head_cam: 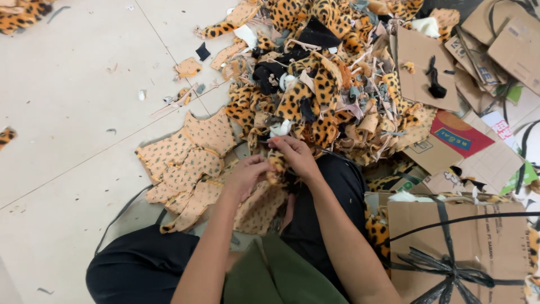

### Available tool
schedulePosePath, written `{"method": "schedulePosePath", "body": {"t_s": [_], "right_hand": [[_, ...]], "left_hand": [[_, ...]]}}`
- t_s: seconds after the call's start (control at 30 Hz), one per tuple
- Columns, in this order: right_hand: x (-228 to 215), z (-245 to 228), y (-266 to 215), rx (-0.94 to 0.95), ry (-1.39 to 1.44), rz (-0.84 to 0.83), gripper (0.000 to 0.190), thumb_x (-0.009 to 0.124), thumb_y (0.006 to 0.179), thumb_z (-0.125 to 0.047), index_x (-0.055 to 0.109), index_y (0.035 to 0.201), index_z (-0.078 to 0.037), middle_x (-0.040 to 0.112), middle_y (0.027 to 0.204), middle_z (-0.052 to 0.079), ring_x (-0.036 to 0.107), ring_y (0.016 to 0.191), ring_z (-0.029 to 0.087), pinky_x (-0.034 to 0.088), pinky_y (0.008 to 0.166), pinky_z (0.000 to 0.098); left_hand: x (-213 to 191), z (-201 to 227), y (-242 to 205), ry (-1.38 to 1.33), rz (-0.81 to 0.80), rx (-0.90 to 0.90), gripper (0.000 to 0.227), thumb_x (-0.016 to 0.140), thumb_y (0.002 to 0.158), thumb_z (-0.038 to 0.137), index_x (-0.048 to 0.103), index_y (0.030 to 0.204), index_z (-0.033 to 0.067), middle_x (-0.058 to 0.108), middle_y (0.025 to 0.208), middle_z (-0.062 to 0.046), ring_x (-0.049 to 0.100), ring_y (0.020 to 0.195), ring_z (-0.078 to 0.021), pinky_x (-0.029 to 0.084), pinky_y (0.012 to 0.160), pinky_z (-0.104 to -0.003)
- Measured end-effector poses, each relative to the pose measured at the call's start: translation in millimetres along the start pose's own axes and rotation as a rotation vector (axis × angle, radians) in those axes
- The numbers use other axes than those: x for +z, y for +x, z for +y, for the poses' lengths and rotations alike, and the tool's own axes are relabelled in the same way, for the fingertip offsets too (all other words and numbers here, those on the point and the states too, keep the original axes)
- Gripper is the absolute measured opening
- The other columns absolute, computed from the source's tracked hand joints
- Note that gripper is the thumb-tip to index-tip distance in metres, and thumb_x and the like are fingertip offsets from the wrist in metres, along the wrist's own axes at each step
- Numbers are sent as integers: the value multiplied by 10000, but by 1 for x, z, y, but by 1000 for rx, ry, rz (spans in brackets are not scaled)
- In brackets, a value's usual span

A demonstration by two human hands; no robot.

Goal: Sorting through a pile of leopard-print fabric scraps on the floor

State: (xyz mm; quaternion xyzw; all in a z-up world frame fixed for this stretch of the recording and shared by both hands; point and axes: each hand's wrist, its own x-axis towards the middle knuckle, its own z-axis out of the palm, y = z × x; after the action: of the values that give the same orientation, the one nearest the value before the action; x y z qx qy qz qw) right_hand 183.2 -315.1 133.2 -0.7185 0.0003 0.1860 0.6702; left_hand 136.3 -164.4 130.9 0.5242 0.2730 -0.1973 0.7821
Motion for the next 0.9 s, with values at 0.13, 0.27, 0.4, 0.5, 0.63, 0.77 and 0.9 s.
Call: {"method": "schedulePosePath", "body": {"t_s": [0.13,0.27,0.4,0.5,0.63,0.77,0.9], "right_hand": [[1,1,-1,-67,75,-170,443,537,1067,-374,718,1259,-18,684,1245,273,579,1257,446,409,1081,560],[1,3,-3,101,20,-303,675,710,939,-481,593,1402,-3,622,1250,268,542,1225,430,413,1046,552],[6,15,-1,94,35,-382,596,879,782,-125,570,1276,2,635,1076,178,616,1032,287,518,872,417],[22,-3,-16,66,-4,-369,375,860,792,-19,637,1092,-25,751,969,132,650,913,204,522,811,347],[12,26,-2,69,36,-336,286,837,816,-13,691,1062,-33,752,936,84,702,859,162,588,789,326],[8,39,4,74,175,-317,217,755,883,-13,650,1073,-24,677,914,119,712,839,221,608,770,373],[12,41,2,84,-30,-390,347,859,821,-131,650,1087,-54,609,943,71,625,914,192,525,861,385]], "left_hand": [[-26,0,-8,-58,-54,-11,322,802,732,-4,643,995,91,648,888,-34,673,736,-141,616,603,-228],[-37,-2,-19,-184,-38,107,514,851,684,-93,658,1114,114,635,944,-17,716,804,-189,631,620,-254],[-45,-25,-8,-205,84,82,454,891,704,-78,746,1092,106,736,1020,-90,742,863,-229,658,690,-330],[-35,-27,-23,-268,145,50,333,853,805,32,713,1092,127,689,1025,-47,723,820,-188,632,661,-282],[-62,-71,17,-406,173,43,408,784,848,19,630,1218,99,683,993,-91,709,761,-249,620,588,-352],[-72,-113,40,-513,227,83,399,667,893,-3,587,1272,93,639,1032,-123,685,793,-268,624,626,-389],[-51,-87,6,-621,206,108,231,623,957,62,642,1180,118,708,1091,-142,722,873,-271,617,722,-383]]}}
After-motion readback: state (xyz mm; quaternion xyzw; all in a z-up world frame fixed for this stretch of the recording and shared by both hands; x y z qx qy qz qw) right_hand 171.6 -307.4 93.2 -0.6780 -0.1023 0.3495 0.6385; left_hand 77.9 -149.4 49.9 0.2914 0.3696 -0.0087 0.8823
